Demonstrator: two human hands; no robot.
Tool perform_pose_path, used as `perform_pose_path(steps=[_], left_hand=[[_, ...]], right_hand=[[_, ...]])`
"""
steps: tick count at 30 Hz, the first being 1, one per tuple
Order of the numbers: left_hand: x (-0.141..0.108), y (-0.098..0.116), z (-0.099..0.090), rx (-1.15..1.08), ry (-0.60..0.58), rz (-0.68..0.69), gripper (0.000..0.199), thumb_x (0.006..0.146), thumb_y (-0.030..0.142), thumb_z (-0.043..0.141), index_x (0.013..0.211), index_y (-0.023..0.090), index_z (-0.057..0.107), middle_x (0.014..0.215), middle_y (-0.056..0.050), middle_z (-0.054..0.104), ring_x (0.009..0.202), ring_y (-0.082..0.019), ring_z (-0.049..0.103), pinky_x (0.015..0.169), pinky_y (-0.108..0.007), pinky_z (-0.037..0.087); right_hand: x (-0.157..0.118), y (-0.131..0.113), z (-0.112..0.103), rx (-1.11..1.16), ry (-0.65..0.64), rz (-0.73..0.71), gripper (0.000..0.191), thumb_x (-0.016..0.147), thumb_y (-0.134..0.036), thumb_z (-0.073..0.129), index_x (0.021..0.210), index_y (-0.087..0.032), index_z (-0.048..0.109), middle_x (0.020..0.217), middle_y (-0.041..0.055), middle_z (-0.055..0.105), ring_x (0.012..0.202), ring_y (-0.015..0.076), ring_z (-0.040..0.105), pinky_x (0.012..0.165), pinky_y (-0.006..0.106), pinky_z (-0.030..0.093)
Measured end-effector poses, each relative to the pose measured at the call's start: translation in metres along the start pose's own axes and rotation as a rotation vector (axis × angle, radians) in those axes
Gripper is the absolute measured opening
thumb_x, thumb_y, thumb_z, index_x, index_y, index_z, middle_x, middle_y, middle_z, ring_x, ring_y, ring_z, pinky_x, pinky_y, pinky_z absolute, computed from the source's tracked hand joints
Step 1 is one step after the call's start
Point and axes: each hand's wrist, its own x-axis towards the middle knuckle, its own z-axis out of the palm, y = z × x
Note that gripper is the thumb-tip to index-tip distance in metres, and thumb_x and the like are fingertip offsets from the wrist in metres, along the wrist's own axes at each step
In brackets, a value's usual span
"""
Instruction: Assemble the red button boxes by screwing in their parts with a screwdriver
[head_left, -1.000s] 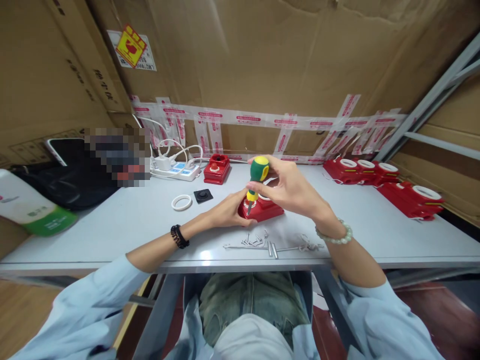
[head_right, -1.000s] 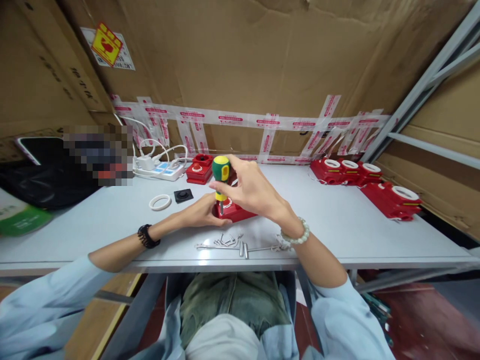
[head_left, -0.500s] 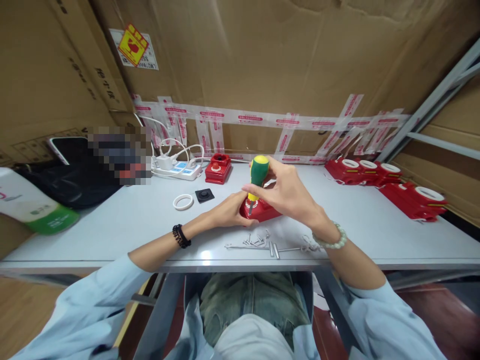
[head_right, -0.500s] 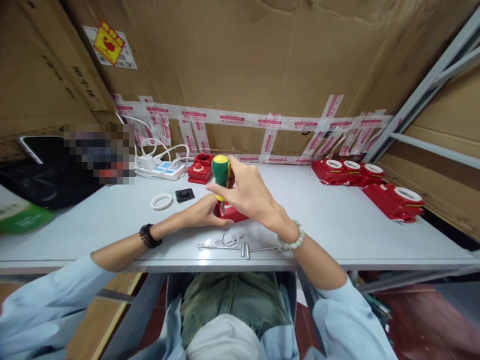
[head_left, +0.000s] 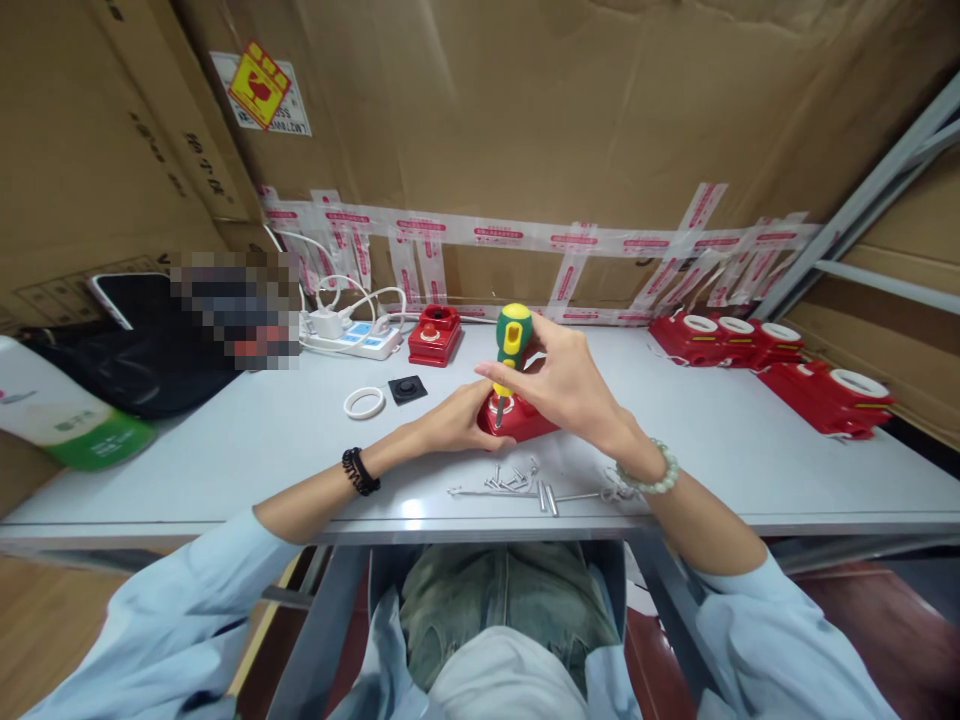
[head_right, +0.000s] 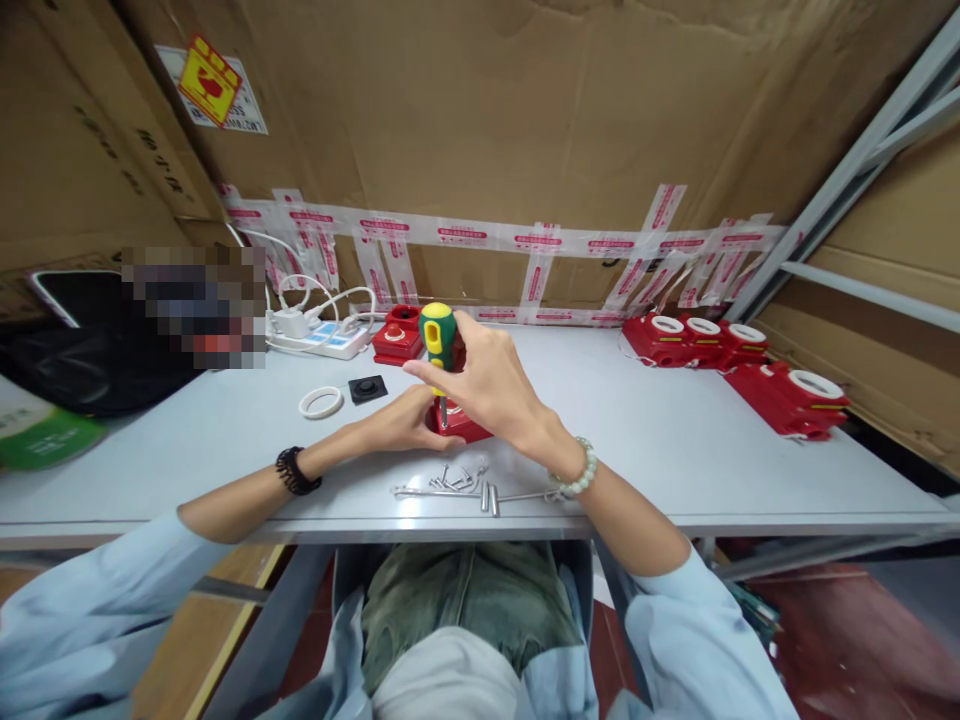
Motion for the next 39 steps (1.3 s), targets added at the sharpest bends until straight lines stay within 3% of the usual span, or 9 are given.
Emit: perform_pose_path(steps=[6,13,21,24,28,31,34,37,39], left_hand=[[0.000,-0.001,-0.001,-0.030,0.006,0.038,0.063,0.071,0.037,0.076,0.126,0.015,0.054,0.106,-0.009,0.069,0.092,-0.028,0.066,0.081,-0.039,0.053],[-0.001,0.000,-0.001,-0.021,-0.003,0.021,0.064,0.072,0.035,0.076,0.128,0.016,0.051,0.113,-0.010,0.068,0.093,-0.027,0.066,0.083,-0.039,0.053],[0.000,-0.004,-0.001,-0.026,-0.007,0.090,0.070,0.073,0.035,0.075,0.135,0.017,0.047,0.124,-0.011,0.064,0.104,-0.029,0.063,0.089,-0.040,0.051],[-0.002,-0.006,0.000,-0.014,-0.011,0.060,0.069,0.075,0.041,0.076,0.132,0.016,0.048,0.119,-0.011,0.066,0.099,-0.028,0.065,0.084,-0.038,0.052],[-0.005,-0.008,0.000,0.016,-0.025,0.051,0.071,0.077,0.051,0.073,0.133,0.016,0.047,0.120,-0.013,0.065,0.103,-0.030,0.064,0.088,-0.041,0.052],[-0.007,-0.006,-0.002,0.063,-0.053,0.042,0.076,0.077,0.057,0.071,0.138,0.019,0.043,0.127,-0.015,0.060,0.114,-0.034,0.059,0.094,-0.047,0.049],[-0.010,0.002,-0.009,0.102,0.055,0.096,0.081,0.076,0.057,0.073,0.140,0.021,0.041,0.135,-0.015,0.054,0.122,-0.034,0.053,0.102,-0.050,0.044],[-0.013,0.013,-0.017,0.117,0.251,0.204,0.056,0.080,0.047,0.071,0.126,0.020,0.055,0.128,-0.012,0.058,0.117,-0.030,0.054,0.101,-0.045,0.044],[-0.014,0.019,-0.019,0.120,0.287,0.261,0.029,0.086,0.039,0.065,0.105,0.018,0.065,0.108,-0.009,0.066,0.102,-0.025,0.059,0.093,-0.041,0.046]], right_hand=[[0.000,-0.005,-0.017,0.381,-0.360,-0.041,0.037,0.083,-0.024,0.067,0.116,-0.019,0.051,0.088,0.0005,0.068,0.079,0.0144,0.065,0.074,0.030,0.054],[0.001,0.004,-0.002,0.058,-0.007,0.020,0.033,0.076,-0.042,0.075,0.081,-0.020,0.051,0.074,-0.0009,0.059,0.065,0.0131,0.054,0.061,0.031,0.050],[-0.002,-0.008,-0.023,0.319,-0.281,-0.070,0.044,0.079,-0.025,0.071,0.119,-0.020,0.055,0.095,0.0023,0.067,0.085,0.0156,0.066,0.075,0.031,0.057],[-0.002,-0.005,-0.016,0.331,-0.218,-0.037,0.041,0.081,-0.018,0.063,0.120,-0.019,0.050,0.091,0.0012,0.067,0.081,0.0140,0.066,0.075,0.030,0.057],[-0.003,0.003,-0.004,0.244,-0.127,-0.013,0.027,0.082,-0.027,0.066,0.105,-0.017,0.056,0.099,0.0053,0.066,0.084,0.0155,0.064,0.072,0.031,0.058],[-0.003,0.004,-0.005,0.221,-0.127,-0.021,0.034,0.080,-0.033,0.071,0.108,-0.018,0.058,0.098,0.0044,0.065,0.083,0.0153,0.063,0.072,0.032,0.058],[-0.004,0.003,-0.009,0.241,-0.112,-0.040,0.048,0.079,-0.031,0.072,0.122,-0.018,0.055,0.095,0.0026,0.064,0.083,0.0151,0.063,0.074,0.031,0.059],[-0.005,0.003,-0.010,0.264,-0.085,-0.043,0.054,0.080,-0.026,0.070,0.129,-0.016,0.051,0.097,0.0038,0.065,0.085,0.0158,0.065,0.078,0.033,0.060],[-0.005,0.005,-0.009,0.266,-0.087,-0.038,0.055,0.080,-0.023,0.068,0.131,-0.014,0.050,0.099,0.0057,0.066,0.088,0.0173,0.066,0.082,0.035,0.059]])
